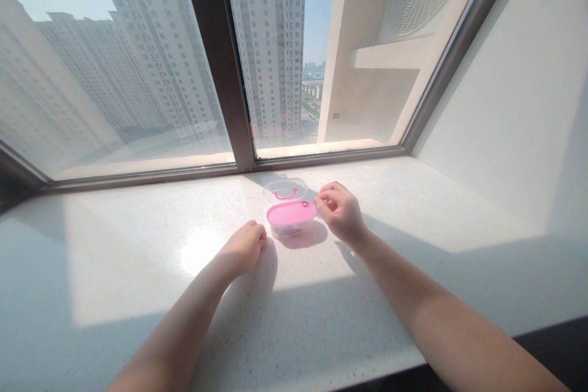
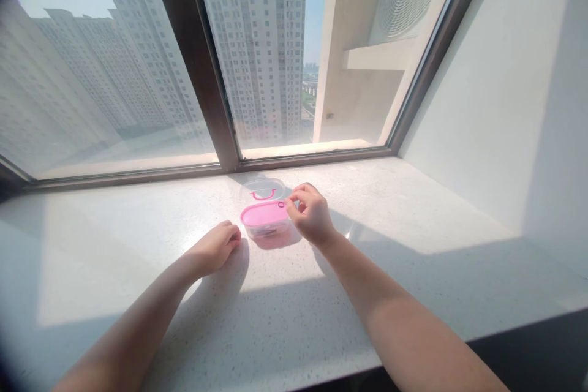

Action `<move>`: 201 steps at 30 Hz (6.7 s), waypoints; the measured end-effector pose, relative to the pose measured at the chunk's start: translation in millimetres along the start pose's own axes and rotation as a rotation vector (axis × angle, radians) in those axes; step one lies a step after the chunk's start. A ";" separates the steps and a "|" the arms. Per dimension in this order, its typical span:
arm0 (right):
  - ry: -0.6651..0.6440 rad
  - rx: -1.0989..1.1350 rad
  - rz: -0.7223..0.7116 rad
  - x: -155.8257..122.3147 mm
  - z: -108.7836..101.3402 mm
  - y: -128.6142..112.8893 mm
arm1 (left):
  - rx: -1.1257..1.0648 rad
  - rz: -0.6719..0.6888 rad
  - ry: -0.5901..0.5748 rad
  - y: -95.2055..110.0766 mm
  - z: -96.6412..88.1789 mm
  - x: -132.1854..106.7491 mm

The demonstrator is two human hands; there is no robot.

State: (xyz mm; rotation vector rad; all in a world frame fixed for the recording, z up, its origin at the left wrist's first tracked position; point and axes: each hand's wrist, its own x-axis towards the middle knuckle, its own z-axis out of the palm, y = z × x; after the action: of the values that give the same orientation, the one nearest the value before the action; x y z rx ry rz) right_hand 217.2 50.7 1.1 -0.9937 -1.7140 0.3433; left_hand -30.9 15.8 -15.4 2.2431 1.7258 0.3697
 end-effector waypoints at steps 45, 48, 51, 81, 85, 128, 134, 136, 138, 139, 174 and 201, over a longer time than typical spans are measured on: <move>-0.665 0.071 -0.057 -16.1 0.8 -29.9 | -0.416 0.410 0.429 33.7 -7.0 -11.5; -0.660 0.103 -0.027 -16.9 1.8 -29.8 | -0.580 0.300 0.477 34.0 -8.4 -10.8; -0.668 0.132 -0.044 -18.5 3.7 -29.6 | -0.720 0.310 0.413 38.3 -9.6 -11.9; -0.792 0.002 -0.151 -21.5 4.3 -28.7 | -0.579 0.187 0.182 45.8 -5.7 -11.6; -0.801 0.030 -0.135 -21.9 4.1 -27.6 | -0.535 0.185 0.135 45.5 -5.3 -10.7; -0.451 0.473 0.249 -22.5 14.1 -28.6 | -0.586 0.211 0.365 49.1 -5.2 -13.1; -0.451 0.517 0.279 -20.9 13.9 -28.6 | -0.584 0.224 0.378 49.0 -6.1 -13.2; -0.443 0.526 0.285 -21.0 14.3 -28.4 | -0.591 0.218 0.371 49.2 -6.5 -13.3; -0.422 0.538 0.289 -21.3 14.7 -28.5 | -0.587 0.213 0.358 49.3 -6.7 -13.5; -0.406 0.547 0.286 -21.5 14.9 -28.8 | -0.579 0.214 0.348 49.3 -6.6 -13.5; -0.319 0.655 0.202 -23.7 17.6 -29.2 | -0.687 0.135 0.296 49.1 -4.6 -12.4; -0.395 0.587 0.367 -22.0 17.6 -30.0 | -0.511 0.216 0.427 44.4 -5.1 -11.6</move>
State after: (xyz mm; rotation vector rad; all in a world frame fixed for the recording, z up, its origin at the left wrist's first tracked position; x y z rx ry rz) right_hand 189.8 20.0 -0.3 -0.8222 -1.6100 1.2729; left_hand 4.0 -5.9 5.7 2.0546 1.3422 1.2595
